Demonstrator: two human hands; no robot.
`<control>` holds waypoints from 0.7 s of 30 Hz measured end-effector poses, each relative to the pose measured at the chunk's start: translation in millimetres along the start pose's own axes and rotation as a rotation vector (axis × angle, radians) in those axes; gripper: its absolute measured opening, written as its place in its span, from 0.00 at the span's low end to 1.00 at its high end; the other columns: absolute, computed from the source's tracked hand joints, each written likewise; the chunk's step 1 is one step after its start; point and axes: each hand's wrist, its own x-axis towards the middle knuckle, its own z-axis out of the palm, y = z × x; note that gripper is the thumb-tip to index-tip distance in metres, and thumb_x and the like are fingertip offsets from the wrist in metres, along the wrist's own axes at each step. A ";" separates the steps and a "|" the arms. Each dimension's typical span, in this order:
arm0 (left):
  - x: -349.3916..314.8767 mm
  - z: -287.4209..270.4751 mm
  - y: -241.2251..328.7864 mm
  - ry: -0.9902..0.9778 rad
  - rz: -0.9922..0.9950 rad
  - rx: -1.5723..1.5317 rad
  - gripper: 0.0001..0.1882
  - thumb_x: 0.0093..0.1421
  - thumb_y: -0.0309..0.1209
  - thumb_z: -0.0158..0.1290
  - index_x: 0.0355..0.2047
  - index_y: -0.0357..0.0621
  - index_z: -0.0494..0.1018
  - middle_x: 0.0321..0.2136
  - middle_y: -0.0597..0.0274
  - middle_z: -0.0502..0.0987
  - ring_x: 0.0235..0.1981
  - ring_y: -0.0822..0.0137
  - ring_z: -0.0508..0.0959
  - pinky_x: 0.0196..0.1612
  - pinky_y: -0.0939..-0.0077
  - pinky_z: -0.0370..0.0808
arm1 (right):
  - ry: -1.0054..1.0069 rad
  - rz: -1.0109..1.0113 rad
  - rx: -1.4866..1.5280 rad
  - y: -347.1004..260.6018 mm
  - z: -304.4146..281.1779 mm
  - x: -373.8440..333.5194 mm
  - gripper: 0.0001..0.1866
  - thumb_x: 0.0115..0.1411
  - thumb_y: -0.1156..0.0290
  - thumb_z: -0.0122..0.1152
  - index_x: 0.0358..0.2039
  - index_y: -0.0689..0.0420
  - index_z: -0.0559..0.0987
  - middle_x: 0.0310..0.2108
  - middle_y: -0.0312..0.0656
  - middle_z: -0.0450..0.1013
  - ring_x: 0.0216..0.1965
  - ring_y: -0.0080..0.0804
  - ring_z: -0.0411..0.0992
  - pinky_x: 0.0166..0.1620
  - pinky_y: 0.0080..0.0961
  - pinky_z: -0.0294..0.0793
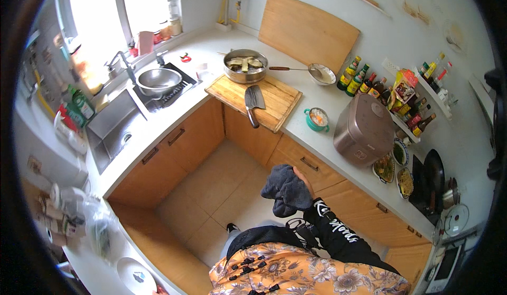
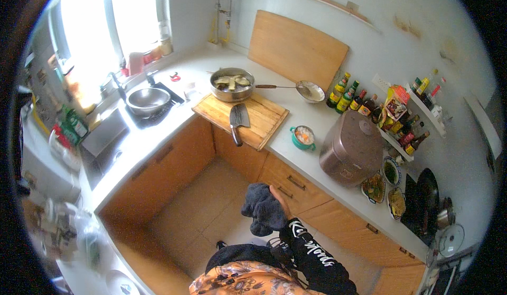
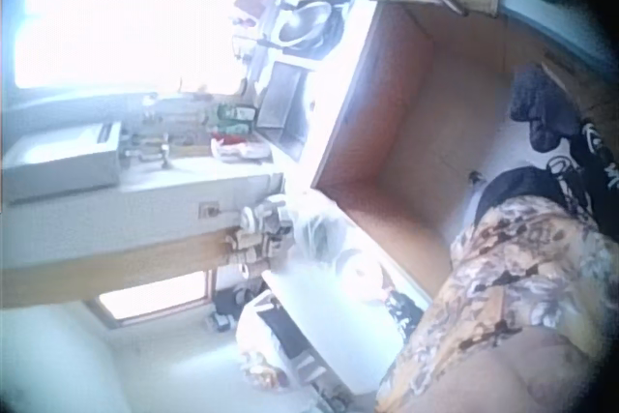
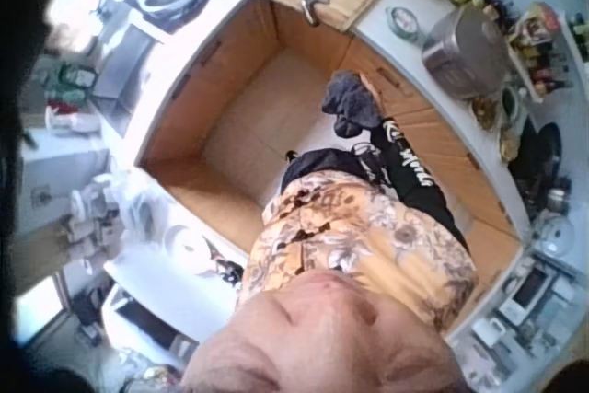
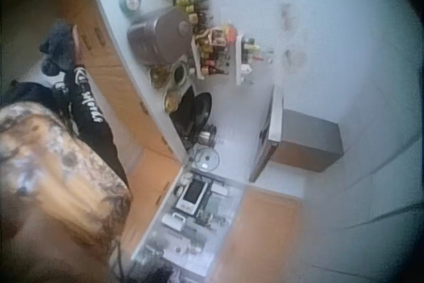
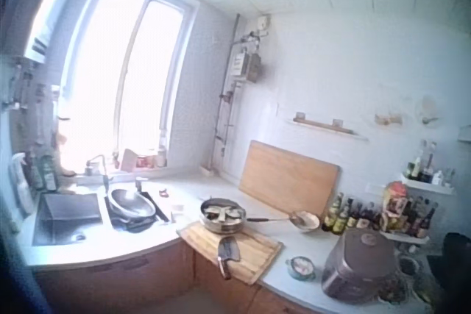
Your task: The person cleans a wok with a cloth, removes steamed buns from a steamer, transfers them to a plate, washes a plate and chopsticks, dries them, and slices steamed vegetables on a cutting board.
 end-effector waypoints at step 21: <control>-409.8 568.6 94.9 -1.623 0.064 0.378 0.16 0.56 0.28 0.46 0.46 0.41 0.65 0.31 0.65 0.72 0.26 0.74 0.74 0.21 0.82 0.73 | 0.530 -0.158 0.140 -181.6 -220.4 150.2 0.23 0.63 0.56 0.47 0.46 0.65 0.73 0.40 0.46 0.75 0.37 0.33 0.75 0.44 0.27 0.76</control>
